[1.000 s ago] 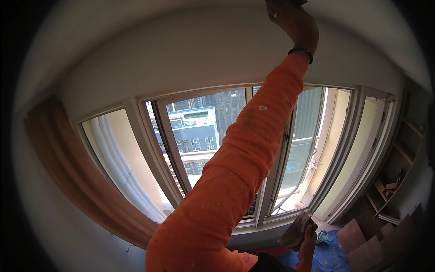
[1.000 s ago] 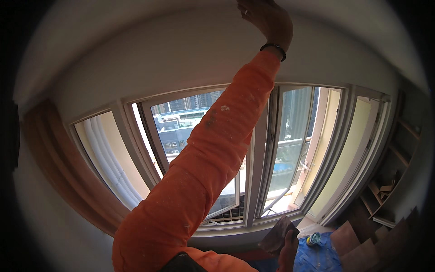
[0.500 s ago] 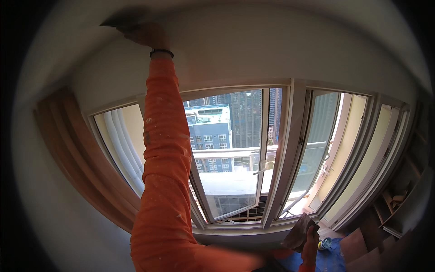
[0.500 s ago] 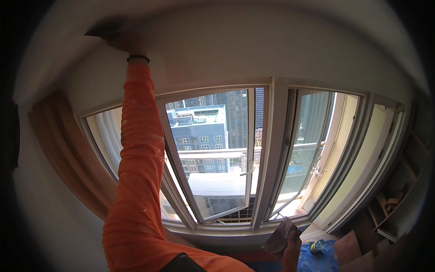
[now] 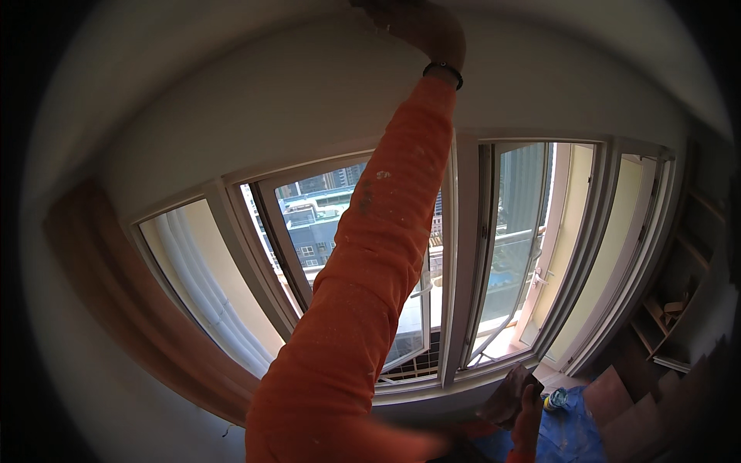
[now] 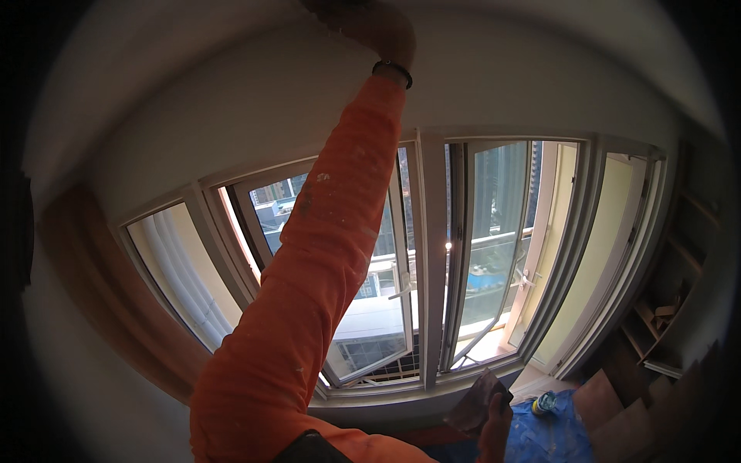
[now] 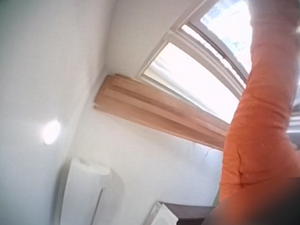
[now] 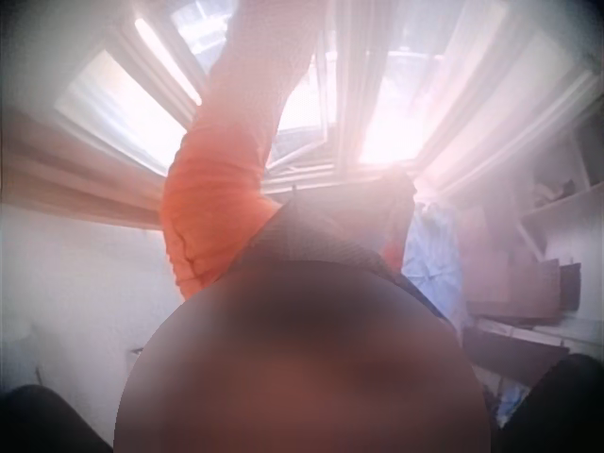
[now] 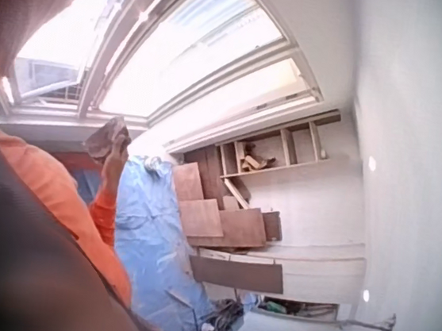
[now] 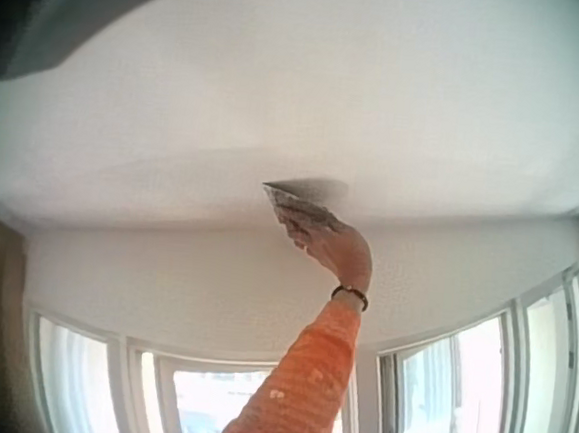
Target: The person scoops plaster from a hawk onto a trowel and applies it to the ceiling near a window. The person repeatedly smooths the plaster on the ceiling surface using the trowel.
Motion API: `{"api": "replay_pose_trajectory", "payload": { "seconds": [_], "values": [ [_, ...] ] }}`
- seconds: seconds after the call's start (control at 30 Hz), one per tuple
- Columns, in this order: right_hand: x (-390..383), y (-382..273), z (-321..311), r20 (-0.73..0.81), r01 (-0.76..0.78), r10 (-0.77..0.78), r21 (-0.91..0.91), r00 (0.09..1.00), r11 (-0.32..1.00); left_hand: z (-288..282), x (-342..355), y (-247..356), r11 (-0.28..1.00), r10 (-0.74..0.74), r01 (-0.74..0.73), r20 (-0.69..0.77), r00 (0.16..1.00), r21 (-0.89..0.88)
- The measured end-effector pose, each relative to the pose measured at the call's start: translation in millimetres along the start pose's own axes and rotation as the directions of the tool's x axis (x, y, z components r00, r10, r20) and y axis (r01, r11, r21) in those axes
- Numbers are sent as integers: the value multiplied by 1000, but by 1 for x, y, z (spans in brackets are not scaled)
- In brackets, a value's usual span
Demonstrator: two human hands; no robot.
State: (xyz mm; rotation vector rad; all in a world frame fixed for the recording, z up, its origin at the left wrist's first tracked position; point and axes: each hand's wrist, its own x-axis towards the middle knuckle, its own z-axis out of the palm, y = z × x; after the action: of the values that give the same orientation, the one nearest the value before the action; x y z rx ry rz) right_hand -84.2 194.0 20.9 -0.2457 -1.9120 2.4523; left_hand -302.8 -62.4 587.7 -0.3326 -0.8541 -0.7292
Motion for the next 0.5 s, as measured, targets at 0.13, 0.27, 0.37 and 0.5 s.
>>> {"api": "replay_pose_trajectory", "payload": {
  "seconds": [0.13, 0.27, 0.37, 0.5],
  "values": [
    [11, 3, 0, 6, -31, 31, 22, 999, 999, -10, -36, 55, 809, -301, 463, 421, 856, -362],
    [26, 3, 13, 170, -74, 9, 379, 985, 923, -80, -111, 70, 704, -436, 680, 630, 643, -208],
    [50, 27, 27, 393, -273, 35, 568, 919, 776, -214, -186, 84, 697, -474, 712, 689, 548, -87],
    [46, 12, 81, 578, -559, 242, 466, 780, 686, -388, -215, 137, 803, -398, 554, 889, 225, 219]
  ]
}}
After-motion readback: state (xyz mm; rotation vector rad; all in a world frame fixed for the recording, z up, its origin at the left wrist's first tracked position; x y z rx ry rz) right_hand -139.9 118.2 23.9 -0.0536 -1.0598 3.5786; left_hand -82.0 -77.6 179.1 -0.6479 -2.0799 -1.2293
